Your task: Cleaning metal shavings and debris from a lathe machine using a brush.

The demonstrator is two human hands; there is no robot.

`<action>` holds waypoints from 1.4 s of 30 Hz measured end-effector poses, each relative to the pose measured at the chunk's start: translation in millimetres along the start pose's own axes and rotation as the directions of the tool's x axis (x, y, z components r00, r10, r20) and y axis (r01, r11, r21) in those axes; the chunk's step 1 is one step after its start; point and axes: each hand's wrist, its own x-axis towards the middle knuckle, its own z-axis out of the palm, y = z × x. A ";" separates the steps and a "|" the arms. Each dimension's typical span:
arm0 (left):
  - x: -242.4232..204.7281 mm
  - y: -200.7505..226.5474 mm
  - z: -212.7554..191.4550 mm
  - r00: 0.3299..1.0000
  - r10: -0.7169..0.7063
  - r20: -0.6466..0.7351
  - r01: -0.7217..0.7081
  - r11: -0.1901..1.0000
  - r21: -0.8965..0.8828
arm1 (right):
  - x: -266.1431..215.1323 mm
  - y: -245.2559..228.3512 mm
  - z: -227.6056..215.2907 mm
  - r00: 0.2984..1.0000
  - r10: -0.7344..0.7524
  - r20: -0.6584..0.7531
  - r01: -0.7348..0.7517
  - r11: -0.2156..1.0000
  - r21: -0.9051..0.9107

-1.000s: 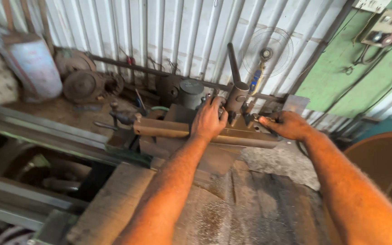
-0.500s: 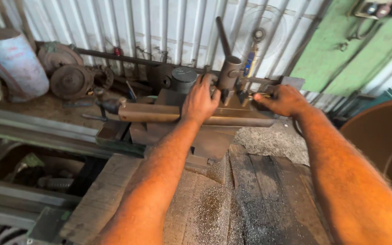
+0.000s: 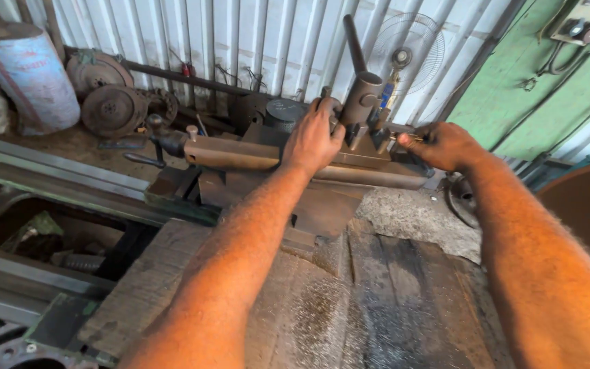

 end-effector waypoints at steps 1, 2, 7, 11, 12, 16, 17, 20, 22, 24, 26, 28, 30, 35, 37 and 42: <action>4.3 -1.3 -0.5 1.000 0.016 -0.007 -0.016 1.000 0.011 | 2.3 1.9 0.9 1.000 0.004 -0.005 -0.005 1.000 -0.011; 7.7 -1.5 -1.9 0.999 0.033 -0.013 -0.032 0.999 0.022 | 3.0 3.4 1.2 1.000 0.009 -0.009 -0.009 1.000 -0.023; 4.3 -28.5 20.1 0.996 0.079 -0.043 -0.080 0.997 -0.023 | -21.1 -8.6 11.2 0.997 0.049 -0.067 -0.046 0.998 0.048; 8.3 -9.9 8.2 0.992 0.117 -0.045 -0.120 0.991 -0.060 | -25.0 -19.3 -4.9 0.989 0.140 -0.052 -0.140 0.990 -0.004; 10.3 -5.1 10.5 0.993 0.114 -0.041 -0.117 0.990 -0.078 | -32.7 -23.2 -13.8 0.987 0.152 -0.049 -0.153 0.988 -0.016; 13.2 -5.9 5.1 0.999 0.031 -0.035 -0.029 0.999 0.031 | -36.6 -34.8 -18.7 0.987 0.158 0.019 -0.158 0.987 -0.005; 12.0 -6.4 3.0 0.996 0.064 -0.060 -0.059 0.994 0.087 | -36.7 -32.0 -13.3 0.991 0.135 0.016 -0.136 0.991 0.004; 7.3 1.1 -3.3 0.999 -0.035 0.004 0.035 0.999 0.000 | -36.1 -36.1 -17.5 0.992 0.129 -0.002 -0.129 0.991 0.025; 5.9 -2.1 -0.1 1.000 -0.003 -0.022 0.003 1.000 0.009 | -38.6 -40.2 -18.3 0.988 0.152 0.016 -0.152 0.988 0.005; 9.4 -2.9 1.3 0.998 0.038 -0.057 -0.037 0.999 0.016 | -35.8 -37.8 -19.1 0.985 0.172 0.020 -0.172 0.985 -0.018; 10.3 -2.9 0.0 0.997 0.060 -0.041 -0.059 0.998 0.023 | -32.7 -29.9 -13.4 0.992 0.120 -0.039 -0.121 0.992 -0.025; 9.4 -0.8 -1.2 0.999 0.040 -0.024 -0.040 0.999 0.030 | -34.6 -34.9 -16.5 0.989 0.148 -0.015 -0.148 0.988 -0.029; 9.8 0.4 -1.4 1.000 0.021 -0.014 -0.020 0.999 0.036 | -34.3 -36.1 -18.4 0.985 0.171 0.005 -0.171 0.985 -0.038; 11.7 -0.6 -2.4 1.000 0.009 0.015 -0.010 0.999 0.034 | -27.4 -26.8 -8.9 0.993 0.112 -0.046 -0.113 0.993 -0.022; 10.3 -0.1 -1.2 1.000 0.013 0.014 -0.013 1.000 0.027 | -33.2 -33.9 -14.1 0.992 0.125 -0.034 -0.125 0.992 0.004; 9.2 -12.0 1.0 1.000 0.000 0.028 0.000 1.000 -0.011 | -31.5 -38.7 -10.8 0.979 0.201 0.025 -0.202 0.979 0.012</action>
